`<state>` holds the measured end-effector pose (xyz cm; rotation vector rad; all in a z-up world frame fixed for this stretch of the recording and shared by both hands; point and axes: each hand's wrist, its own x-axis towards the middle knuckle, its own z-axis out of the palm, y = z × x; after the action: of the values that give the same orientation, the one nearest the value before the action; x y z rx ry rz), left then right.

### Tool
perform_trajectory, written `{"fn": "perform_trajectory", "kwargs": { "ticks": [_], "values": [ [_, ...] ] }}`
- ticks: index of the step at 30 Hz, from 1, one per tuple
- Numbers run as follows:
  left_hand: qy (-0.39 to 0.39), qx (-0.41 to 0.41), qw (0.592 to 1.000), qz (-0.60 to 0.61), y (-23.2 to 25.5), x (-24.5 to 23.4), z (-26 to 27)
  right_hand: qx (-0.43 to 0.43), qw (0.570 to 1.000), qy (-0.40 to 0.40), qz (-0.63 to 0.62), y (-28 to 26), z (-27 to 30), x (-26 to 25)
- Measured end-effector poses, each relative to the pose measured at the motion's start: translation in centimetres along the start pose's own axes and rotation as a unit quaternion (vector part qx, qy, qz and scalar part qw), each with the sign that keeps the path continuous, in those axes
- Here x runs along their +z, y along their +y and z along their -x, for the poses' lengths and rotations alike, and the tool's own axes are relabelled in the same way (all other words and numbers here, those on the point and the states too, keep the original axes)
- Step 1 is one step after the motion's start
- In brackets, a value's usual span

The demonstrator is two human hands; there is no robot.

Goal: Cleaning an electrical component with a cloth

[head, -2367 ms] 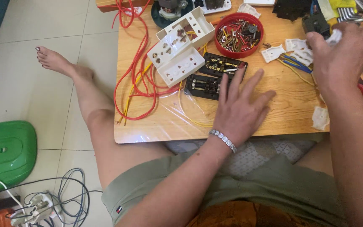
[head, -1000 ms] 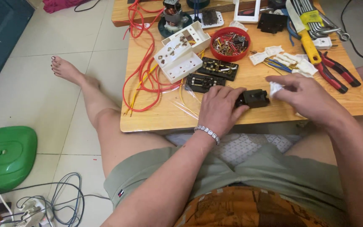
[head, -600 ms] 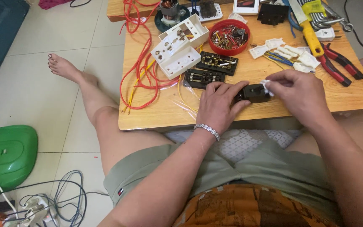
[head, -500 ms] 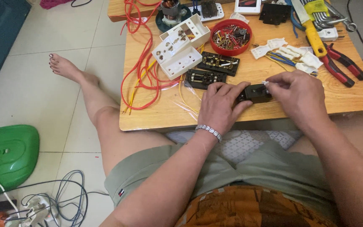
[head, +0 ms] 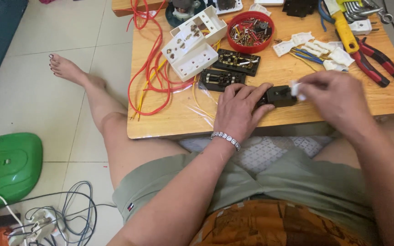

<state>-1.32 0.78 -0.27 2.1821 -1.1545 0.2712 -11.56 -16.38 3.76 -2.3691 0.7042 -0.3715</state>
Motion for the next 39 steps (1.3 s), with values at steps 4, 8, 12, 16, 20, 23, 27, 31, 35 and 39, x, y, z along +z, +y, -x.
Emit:
{"fn": "perform_trajectory", "kwargs": {
  "ticks": [4, 8, 12, 16, 20, 23, 27, 31, 35, 39],
  "values": [
    [0.001, -0.006, 1.000, -0.002, -0.1, 0.0, 0.2, -0.013, 0.999, -0.008, 0.032, 0.4, -0.5, 1.3],
    [-0.004, 0.001, 1.000, -0.003, 0.1, 0.0, -0.1, 0.073, 0.997, -0.032, 0.013, -0.8, -1.4, 0.4],
    [-0.025, -0.015, 1.000, 0.001, -0.5, 0.5, 0.0, -0.013, 0.999, 0.018, -0.030, -1.6, -1.8, -0.4],
    [-0.004, -0.027, 0.999, 0.024, -0.3, 0.1, -0.1, 0.010, 0.990, -0.110, -0.088, -1.4, -3.0, -0.2],
    [0.004, -0.017, 0.999, 0.033, -0.7, 0.4, 0.2, 0.000, 0.985, -0.158, -0.065, -1.6, -4.4, -0.1],
    [-0.001, -0.017, 0.999, 0.033, -0.6, 0.4, -0.1, -0.006, 0.981, -0.194, -0.013, -3.4, -5.1, -0.5],
    [-0.016, -0.026, 0.999, 0.028, -0.7, 0.5, -0.1, 0.009, 0.977, -0.207, 0.047, -3.6, -5.5, -0.7],
    [-0.014, -0.024, 0.999, 0.023, -0.5, 0.3, -0.1, 0.046, 0.970, -0.184, 0.151, -3.7, -5.5, -1.1],
    [-0.026, -0.035, 0.999, 0.015, -0.5, 0.2, -0.2, -0.012, 0.963, -0.175, 0.205, -5.5, -5.2, 0.2],
    [-0.026, -0.036, 0.999, 0.020, -0.5, 0.3, -0.1, 0.014, 0.963, -0.178, 0.200, -6.0, -5.0, -0.1]
  ]
}}
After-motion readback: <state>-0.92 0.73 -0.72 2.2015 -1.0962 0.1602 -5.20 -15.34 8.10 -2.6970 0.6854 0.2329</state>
